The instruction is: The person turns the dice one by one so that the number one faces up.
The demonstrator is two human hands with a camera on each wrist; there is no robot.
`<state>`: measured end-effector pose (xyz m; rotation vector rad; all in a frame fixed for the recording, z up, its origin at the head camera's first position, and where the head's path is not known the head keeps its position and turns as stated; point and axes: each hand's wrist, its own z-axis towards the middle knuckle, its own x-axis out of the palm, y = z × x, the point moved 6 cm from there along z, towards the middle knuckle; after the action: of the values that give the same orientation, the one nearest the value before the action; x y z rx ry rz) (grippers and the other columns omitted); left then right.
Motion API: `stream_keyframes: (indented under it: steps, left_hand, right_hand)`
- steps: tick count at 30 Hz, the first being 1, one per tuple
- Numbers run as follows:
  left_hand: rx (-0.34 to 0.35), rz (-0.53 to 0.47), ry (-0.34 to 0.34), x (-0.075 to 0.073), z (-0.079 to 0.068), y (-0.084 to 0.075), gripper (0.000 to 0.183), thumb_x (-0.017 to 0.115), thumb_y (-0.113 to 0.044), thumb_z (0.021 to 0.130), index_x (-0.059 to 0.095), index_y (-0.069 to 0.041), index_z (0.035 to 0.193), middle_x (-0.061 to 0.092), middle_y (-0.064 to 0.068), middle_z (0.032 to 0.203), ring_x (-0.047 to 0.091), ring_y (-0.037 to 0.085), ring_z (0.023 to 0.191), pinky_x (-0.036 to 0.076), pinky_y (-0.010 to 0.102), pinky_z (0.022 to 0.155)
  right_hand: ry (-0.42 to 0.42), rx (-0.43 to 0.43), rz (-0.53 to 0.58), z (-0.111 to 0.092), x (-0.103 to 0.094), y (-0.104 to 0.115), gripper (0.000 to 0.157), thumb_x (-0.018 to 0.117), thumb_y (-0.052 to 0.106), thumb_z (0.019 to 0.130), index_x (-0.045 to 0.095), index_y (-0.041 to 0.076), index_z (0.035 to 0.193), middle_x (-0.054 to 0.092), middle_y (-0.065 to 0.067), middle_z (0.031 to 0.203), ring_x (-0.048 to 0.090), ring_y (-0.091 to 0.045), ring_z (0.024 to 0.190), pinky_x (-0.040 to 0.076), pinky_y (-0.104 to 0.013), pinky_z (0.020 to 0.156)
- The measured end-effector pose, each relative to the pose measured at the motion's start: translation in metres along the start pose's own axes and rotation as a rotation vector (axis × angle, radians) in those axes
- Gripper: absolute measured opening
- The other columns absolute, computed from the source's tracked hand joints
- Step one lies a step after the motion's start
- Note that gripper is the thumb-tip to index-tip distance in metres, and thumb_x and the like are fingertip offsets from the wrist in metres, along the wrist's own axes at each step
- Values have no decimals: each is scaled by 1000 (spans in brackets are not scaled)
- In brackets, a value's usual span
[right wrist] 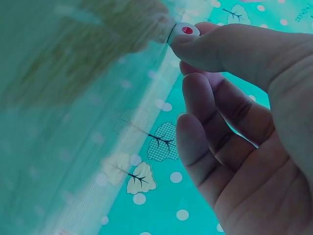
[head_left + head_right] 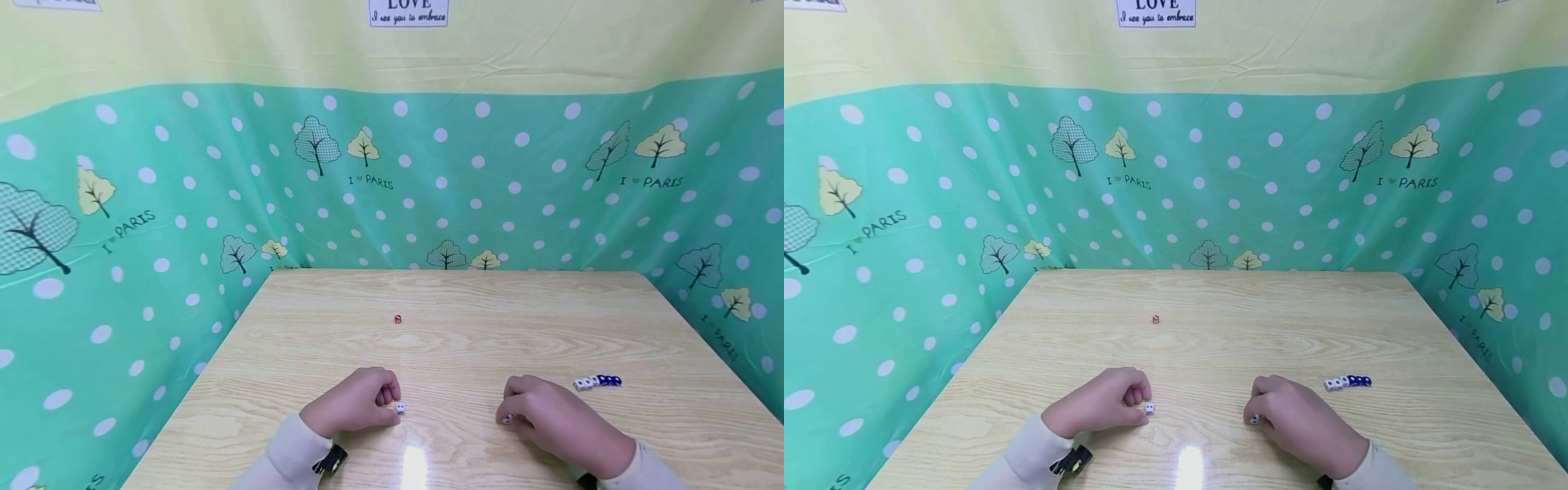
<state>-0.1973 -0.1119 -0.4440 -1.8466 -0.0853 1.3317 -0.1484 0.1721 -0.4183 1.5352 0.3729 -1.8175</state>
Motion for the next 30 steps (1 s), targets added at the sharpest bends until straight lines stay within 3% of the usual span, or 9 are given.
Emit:
stream_keyframes:
  steps: [18,30]
  left_hand:
    - [5,-11,0,1,1,1,24,87,-16,81,67,-14,94,62,-3,85,56,8,79,49,21,73]
    - [5,2,-2,0,2,1,23,86,-16,82,67,-14,94,63,-3,86,56,7,79,49,21,73]
  right_hand:
    - [48,88,98,0,-4,-9,16,84,21,85,76,31,96,65,25,91,59,6,84,56,-22,71]
    - [161,216,323,-1,6,-24,15,80,23,90,75,33,99,67,23,91,58,5,81,55,-22,71]
